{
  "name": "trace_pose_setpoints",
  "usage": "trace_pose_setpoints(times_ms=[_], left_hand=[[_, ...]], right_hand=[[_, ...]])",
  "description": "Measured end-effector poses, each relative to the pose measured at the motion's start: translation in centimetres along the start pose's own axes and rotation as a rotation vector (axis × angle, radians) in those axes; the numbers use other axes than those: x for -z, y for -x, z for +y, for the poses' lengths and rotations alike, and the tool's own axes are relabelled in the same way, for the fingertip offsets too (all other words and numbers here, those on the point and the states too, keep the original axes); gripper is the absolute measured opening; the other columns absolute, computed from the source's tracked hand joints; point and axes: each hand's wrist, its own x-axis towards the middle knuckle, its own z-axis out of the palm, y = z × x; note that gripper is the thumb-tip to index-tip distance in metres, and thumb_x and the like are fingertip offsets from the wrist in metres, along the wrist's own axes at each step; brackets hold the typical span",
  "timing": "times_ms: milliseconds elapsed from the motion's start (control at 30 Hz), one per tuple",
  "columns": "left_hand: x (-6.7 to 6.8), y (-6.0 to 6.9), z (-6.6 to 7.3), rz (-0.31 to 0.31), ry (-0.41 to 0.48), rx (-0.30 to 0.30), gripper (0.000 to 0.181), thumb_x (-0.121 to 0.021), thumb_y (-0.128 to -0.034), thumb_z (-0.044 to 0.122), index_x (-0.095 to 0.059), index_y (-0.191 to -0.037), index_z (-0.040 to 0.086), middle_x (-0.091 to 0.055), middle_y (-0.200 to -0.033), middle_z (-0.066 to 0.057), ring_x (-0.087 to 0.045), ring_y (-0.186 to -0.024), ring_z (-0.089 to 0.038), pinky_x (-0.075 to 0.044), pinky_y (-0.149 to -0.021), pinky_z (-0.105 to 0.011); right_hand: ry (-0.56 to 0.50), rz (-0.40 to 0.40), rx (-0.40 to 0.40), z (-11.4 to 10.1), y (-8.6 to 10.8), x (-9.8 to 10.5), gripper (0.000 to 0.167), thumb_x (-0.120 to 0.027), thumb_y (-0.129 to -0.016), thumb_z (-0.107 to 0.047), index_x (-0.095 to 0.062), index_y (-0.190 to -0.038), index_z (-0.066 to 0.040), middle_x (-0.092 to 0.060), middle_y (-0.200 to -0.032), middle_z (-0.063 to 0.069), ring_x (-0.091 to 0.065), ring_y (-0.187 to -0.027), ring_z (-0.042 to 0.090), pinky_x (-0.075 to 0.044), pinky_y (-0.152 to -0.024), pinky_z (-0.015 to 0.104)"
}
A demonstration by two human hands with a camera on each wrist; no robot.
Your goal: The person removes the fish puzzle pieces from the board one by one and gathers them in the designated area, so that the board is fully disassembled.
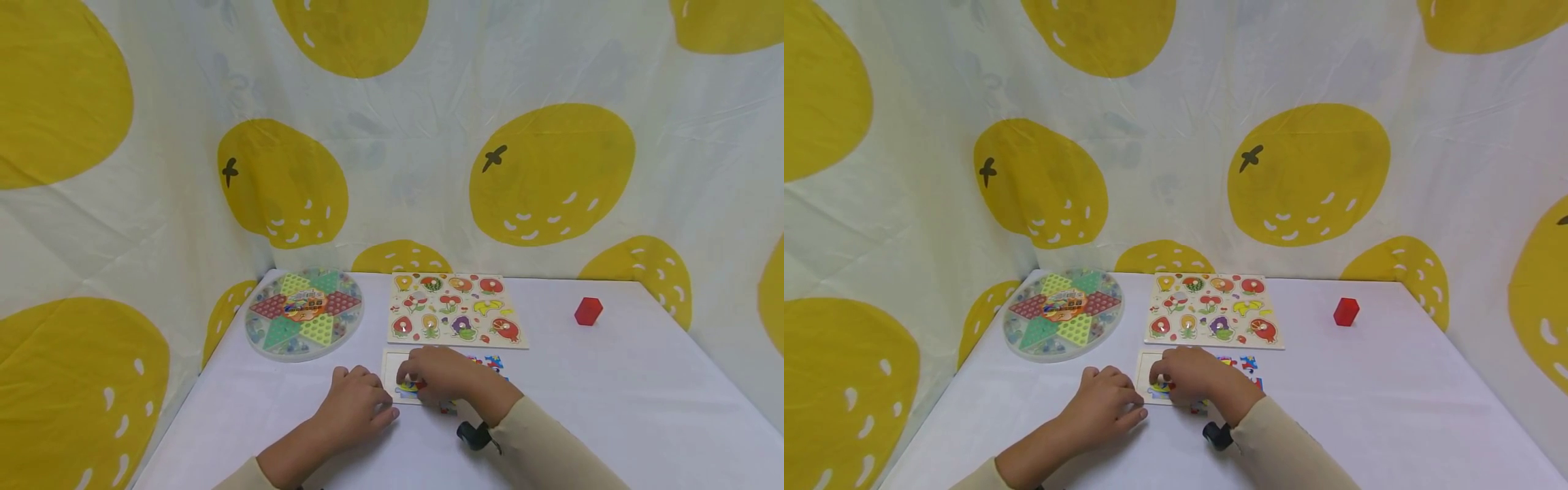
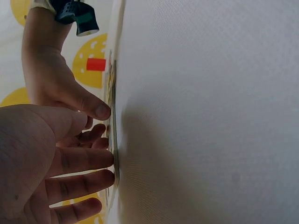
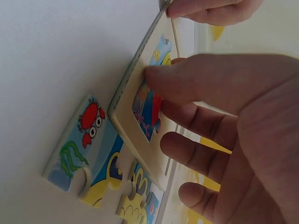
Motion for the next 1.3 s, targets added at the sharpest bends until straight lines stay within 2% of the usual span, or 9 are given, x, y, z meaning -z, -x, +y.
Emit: trace_pose_setpoints(times_ms=[267,433,600,733,900,1033,1200,1300], left_hand=[[0.0,0.0,-0.1,-0.004,-0.004,-0.001,0.026,-0.076,-0.0943,0.053,-0.086,-0.098,0.030,-0.068,-0.094,0.014,-0.057,-0.099,-0.014,-0.033,-0.080,-0.045],[0.0,-0.1,-0.2,0.004,-0.012,-0.003,0.026,-0.076,-0.0943,0.053,-0.086,-0.098,0.029,-0.068,-0.095,0.013,-0.057,-0.100,-0.014,-0.033,-0.080,-0.045],[0.1,-0.1,-0.1,-0.001,-0.010,-0.005,0.026,-0.077,-0.0939,0.053,-0.086,-0.098,0.029,-0.068,-0.095,0.013,-0.057,-0.099,-0.014,-0.033,-0.079,-0.045],[0.2,-0.1,0.0,-0.014,-0.004,-0.001,0.026,-0.077,-0.0938,0.052,-0.086,-0.099,0.029,-0.068,-0.096,0.013,-0.057,-0.098,-0.014,-0.033,-0.080,-0.045],[0.2,0.0,-0.1,-0.025,0.001,0.007,0.027,-0.077,-0.0936,0.053,-0.086,-0.099,0.028,-0.067,-0.095,0.013,-0.056,-0.098,-0.013,-0.033,-0.080,-0.045],[0.1,0.0,-0.1,-0.011,-0.014,-0.003,0.028,-0.076,-0.0938,0.053,-0.086,-0.099,0.027,-0.067,-0.095,0.012,-0.056,-0.096,-0.013,-0.033,-0.080,-0.045],[-0.1,0.1,-0.2,0.007,-0.020,-0.010,0.028,-0.076,-0.0938,0.052,-0.087,-0.098,0.026,-0.067,-0.095,0.012,-0.056,-0.096,-0.013,-0.033,-0.079,-0.044],[-0.1,0.1,-0.2,0.009,-0.016,-0.015,0.028,-0.077,-0.0937,0.052,-0.087,-0.097,0.026,-0.067,-0.094,0.013,-0.056,-0.096,-0.013,-0.033,-0.079,-0.044]], right_hand=[[0.011,0.014,0.034,0.2,0.0,0.0,0.030,-0.085,-0.094,-0.020,-0.079,-0.118,-0.036,-0.062,-0.091,-0.016,-0.055,-0.085,0.006,-0.053,-0.086,0.032],[-0.003,0.012,0.026,0.1,0.0,0.3,0.030,-0.084,-0.094,-0.018,-0.080,-0.118,-0.036,-0.064,-0.092,-0.016,-0.056,-0.085,0.006,-0.052,-0.088,0.036],[-0.017,0.008,-0.009,-0.1,0.0,0.1,0.036,-0.089,-0.089,-0.018,-0.079,-0.117,-0.037,-0.065,-0.099,-0.017,-0.057,-0.091,0.006,-0.052,-0.092,0.039],[-0.002,0.001,-0.017,-0.2,-0.1,-0.2,0.038,-0.091,-0.086,-0.019,-0.077,-0.116,-0.037,-0.064,-0.103,-0.019,-0.057,-0.097,0.006,-0.050,-0.100,0.047],[0.011,-0.003,-0.039,-0.4,-0.4,-0.4,0.040,-0.093,-0.084,-0.021,-0.074,-0.115,-0.038,-0.064,-0.103,-0.020,-0.058,-0.100,0.008,-0.047,-0.105,0.053],[0.034,-0.008,-0.056,-0.7,-0.3,-0.4,0.041,-0.092,-0.085,-0.022,-0.073,-0.118,-0.038,-0.066,-0.101,-0.018,-0.059,-0.101,0.011,-0.045,-0.107,0.056],[0.071,0.016,-0.038,-0.9,0.1,-0.2,0.042,-0.090,-0.086,-0.019,-0.073,-0.119,-0.039,-0.068,-0.101,-0.018,-0.060,-0.102,0.012,-0.044,-0.105,0.054],[0.053,0.029,-0.026,-0.8,0.3,-0.1,0.039,-0.088,-0.089,-0.019,-0.074,-0.120,-0.039,-0.069,-0.103,-0.018,-0.060,-0.103,0.012,-0.044,-0.103,0.052]])
